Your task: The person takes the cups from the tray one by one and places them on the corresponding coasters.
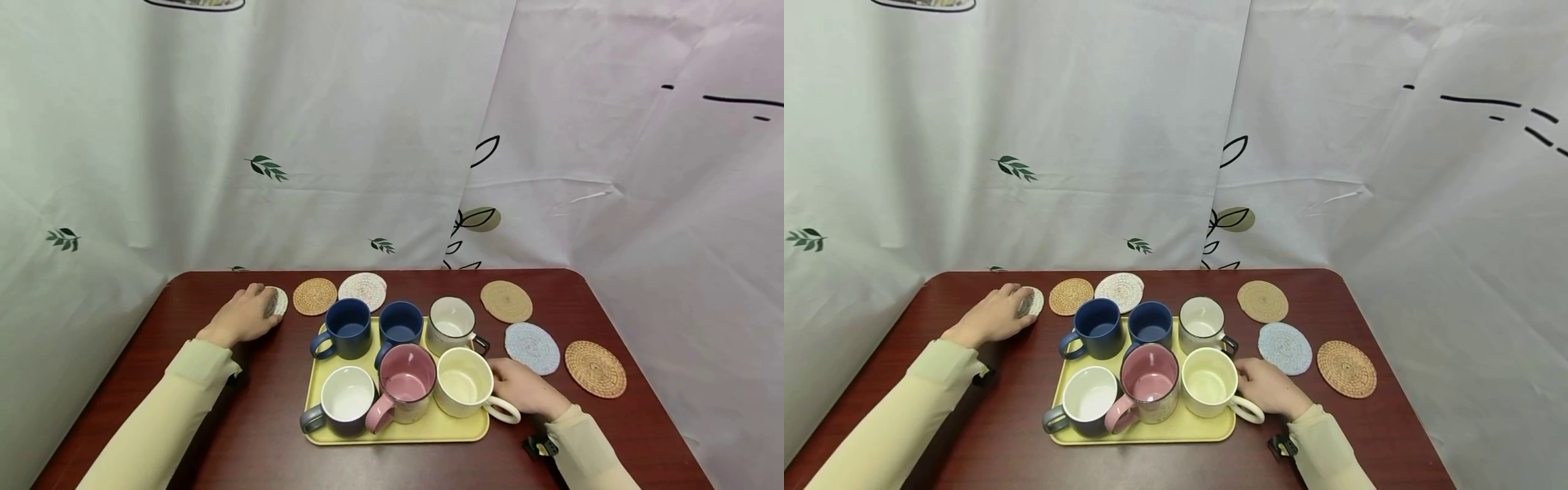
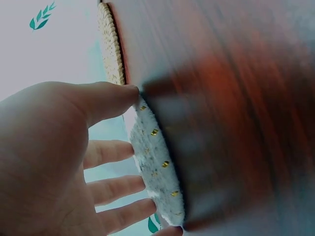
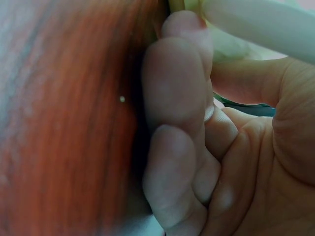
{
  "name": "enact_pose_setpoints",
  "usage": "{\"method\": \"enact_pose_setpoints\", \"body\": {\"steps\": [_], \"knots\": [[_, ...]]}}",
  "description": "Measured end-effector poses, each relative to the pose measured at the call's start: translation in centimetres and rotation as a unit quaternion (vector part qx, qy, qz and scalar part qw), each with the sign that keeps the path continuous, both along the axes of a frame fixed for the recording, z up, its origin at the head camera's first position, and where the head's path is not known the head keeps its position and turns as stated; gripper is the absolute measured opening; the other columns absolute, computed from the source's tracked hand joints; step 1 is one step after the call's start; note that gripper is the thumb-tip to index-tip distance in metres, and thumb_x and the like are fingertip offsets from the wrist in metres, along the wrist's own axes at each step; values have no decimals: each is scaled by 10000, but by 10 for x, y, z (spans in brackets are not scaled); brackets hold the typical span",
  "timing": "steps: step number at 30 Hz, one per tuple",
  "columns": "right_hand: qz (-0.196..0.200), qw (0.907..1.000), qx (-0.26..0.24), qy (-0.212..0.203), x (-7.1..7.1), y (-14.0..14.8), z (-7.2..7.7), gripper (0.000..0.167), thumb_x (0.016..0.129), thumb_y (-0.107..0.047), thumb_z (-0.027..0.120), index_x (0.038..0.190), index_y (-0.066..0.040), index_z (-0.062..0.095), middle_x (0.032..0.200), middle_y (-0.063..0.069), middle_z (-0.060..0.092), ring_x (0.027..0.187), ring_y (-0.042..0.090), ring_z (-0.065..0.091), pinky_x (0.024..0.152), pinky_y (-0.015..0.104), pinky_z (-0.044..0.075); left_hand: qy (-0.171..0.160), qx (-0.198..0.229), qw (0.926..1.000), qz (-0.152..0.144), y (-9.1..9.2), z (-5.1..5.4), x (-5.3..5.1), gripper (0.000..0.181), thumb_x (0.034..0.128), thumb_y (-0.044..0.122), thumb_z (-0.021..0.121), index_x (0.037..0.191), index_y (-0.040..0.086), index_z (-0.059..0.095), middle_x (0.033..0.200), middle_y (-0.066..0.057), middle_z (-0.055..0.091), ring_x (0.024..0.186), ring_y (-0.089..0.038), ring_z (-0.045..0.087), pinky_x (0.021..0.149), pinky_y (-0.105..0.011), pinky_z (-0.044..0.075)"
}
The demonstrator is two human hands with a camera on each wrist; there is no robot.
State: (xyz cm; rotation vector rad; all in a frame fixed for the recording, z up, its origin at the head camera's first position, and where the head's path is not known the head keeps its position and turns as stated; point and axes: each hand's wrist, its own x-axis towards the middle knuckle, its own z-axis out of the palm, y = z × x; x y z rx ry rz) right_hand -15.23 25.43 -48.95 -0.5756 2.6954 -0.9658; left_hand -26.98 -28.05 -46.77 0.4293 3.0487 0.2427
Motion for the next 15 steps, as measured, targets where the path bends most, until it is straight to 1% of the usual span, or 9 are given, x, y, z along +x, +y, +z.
{"method": "enact_pose_setpoints", "body": {"steps": [6, 10, 15], "knots": [[10, 10000, 3, 9, 0, 0, 0, 104, 999, -236, 632, 965, -223, 730, 851, -101, 681, 736, -11, 541, 666, 216, 477, -27, 17, 10000, 84, 2, -1, -9, 591, 966, 320, 664, 1421, -29, 520, 1451, -366, 450, 1267, -606, 474, 970, -693, 474], [25, 10000, -3, 41, 0, 1, 0, 105, 1001, -240, 631, 971, -225, 731, 855, -103, 684, 737, -14, 543, 668, 217, 477, -37, 45, 9999, 155, 2, 0, -12, 598, 962, 326, 668, 1421, -27, 517, 1447, -365, 449, 1267, -604, 471, 953, -697, 480], [37, 10000, -1, 30, -1, 1, -1, 109, 1002, -239, 630, 981, -219, 736, 853, -104, 682, 736, -13, 543, 665, 213, 476, -113, 72, 9997, 217, 1, -1, -16, 611, 969, 333, 652, 1437, -30, 501, 1470, -363, 429, 1292, -603, 449, 976, -708, 467]]}}
